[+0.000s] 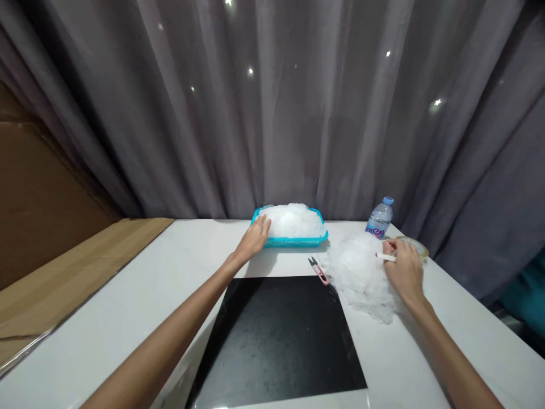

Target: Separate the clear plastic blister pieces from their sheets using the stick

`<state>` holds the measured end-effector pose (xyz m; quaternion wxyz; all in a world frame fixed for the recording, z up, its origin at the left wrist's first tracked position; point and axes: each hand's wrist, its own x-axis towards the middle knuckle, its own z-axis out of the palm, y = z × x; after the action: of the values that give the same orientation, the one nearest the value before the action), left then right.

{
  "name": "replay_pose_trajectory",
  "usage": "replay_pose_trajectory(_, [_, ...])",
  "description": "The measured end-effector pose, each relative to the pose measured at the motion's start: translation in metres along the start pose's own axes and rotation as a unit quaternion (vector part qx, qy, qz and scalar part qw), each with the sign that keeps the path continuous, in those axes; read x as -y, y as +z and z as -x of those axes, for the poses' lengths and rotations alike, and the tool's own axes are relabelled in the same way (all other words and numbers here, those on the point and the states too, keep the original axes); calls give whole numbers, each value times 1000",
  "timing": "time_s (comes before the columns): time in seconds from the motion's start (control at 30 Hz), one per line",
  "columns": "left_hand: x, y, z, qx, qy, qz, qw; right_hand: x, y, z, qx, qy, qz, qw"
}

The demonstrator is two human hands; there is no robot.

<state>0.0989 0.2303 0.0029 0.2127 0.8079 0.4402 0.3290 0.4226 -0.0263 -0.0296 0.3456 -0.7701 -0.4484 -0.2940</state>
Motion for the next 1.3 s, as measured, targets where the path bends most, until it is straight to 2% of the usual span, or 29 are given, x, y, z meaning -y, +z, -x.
replay_pose_trajectory(0.17, [10, -3, 8, 41, 10, -91, 995, 13, -13, -3, 3, 4, -20, 1000])
replay_pose_trajectory(0.3, [11, 3, 11, 47, 20, -117, 992, 27, -19, -1, -13, -40, 4, 999])
replay_pose_trajectory(0.5, [16, -3, 26, 31, 56, -106, 992, 37, -31, -1, -15, -135, 54, 989])
replay_pose_trajectory(0.7, [21, -9, 41, 24, 74, -72, 994, 46, -35, 1, 16, -204, 49, 978])
replay_pose_trajectory(0.83, [25, -18, 45, 22, 75, -40, 996, 52, -38, 5, -9, -233, 39, 972])
replay_pose_trajectory(0.97, [33, -37, 62, 22, 46, -13, 999, 69, -47, 13, -37, -299, 36, 953])
replay_pose_trajectory(1.07, [32, -57, 92, 28, 6, 17, 999, 94, -51, 29, -7, -345, 11, 939])
replay_pose_trajectory(1.2, [15, -96, 148, 68, -6, 63, 996, 127, -43, 63, 111, -356, -60, 926])
replay_pose_trajectory(1.3, [6, -130, 191, 94, -40, 115, 988, 136, -31, 88, 212, -326, -126, 913])
